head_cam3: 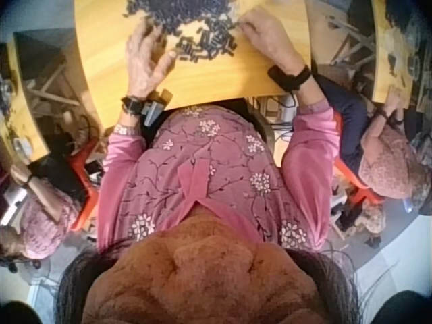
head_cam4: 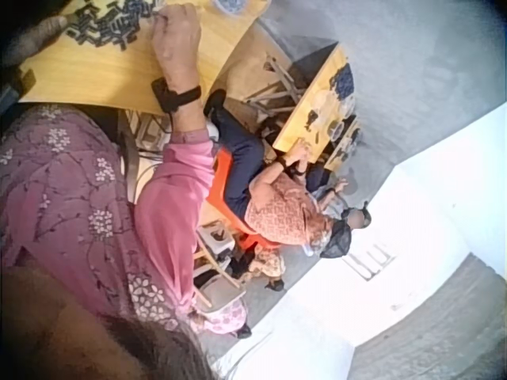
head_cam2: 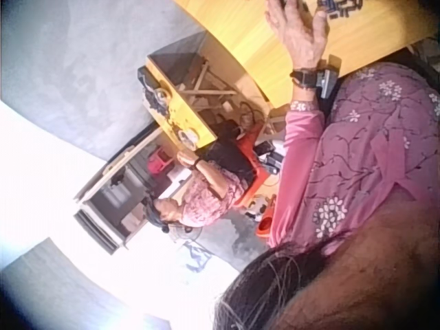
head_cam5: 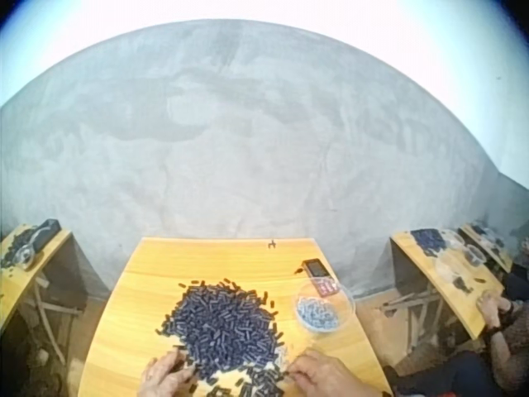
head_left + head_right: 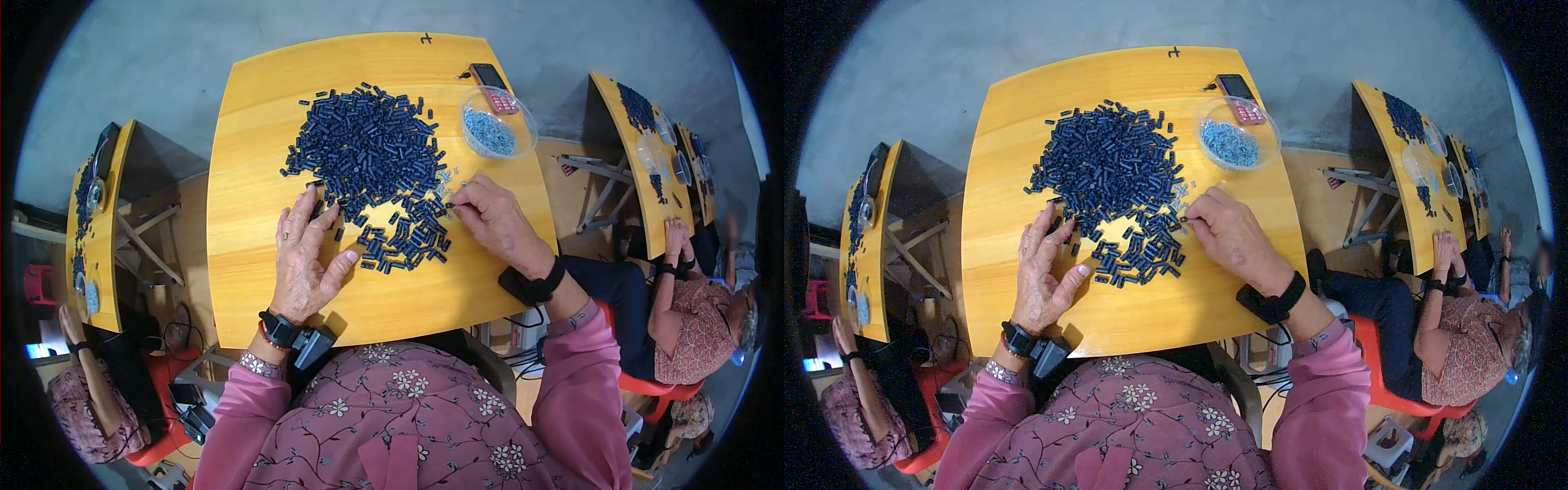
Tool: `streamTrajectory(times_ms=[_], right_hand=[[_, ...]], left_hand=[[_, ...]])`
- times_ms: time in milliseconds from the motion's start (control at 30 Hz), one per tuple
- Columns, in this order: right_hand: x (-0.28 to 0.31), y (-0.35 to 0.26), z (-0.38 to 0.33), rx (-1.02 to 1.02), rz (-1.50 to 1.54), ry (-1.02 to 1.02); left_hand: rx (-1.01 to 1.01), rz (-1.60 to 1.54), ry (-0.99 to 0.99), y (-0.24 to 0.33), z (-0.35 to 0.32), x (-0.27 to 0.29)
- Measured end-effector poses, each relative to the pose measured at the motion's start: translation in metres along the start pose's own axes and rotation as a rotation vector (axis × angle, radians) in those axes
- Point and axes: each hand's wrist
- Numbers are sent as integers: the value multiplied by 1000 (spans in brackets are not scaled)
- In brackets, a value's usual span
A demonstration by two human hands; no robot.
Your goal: Assembling small plastic components at a workstation.
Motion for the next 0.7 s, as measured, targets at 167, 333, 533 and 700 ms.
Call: streamTrajectory(times_ms=[167, 333, 533, 700], right_hand=[[3, -8, -6, -188, 148, 137], [-15, -50, -29, -385, 496, 44], [-55, -97, -31, -159, 489, -154], [-79, -111, -11, -403, 743, -101]], left_hand=[[16, -106, 23, -2, 0, 2], [69, -267, 132, -6, -4, -1], [-66, -198, 244, 0, -2, 7], [-102, -238, 235, 14, -4, 16]])
Point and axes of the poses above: each hand's wrist, its own z-axis towards the middle knuckle, its own x-axis out of the back of the hand, y = z × x, and after that the axes turned 6 degrees about y, right-handed
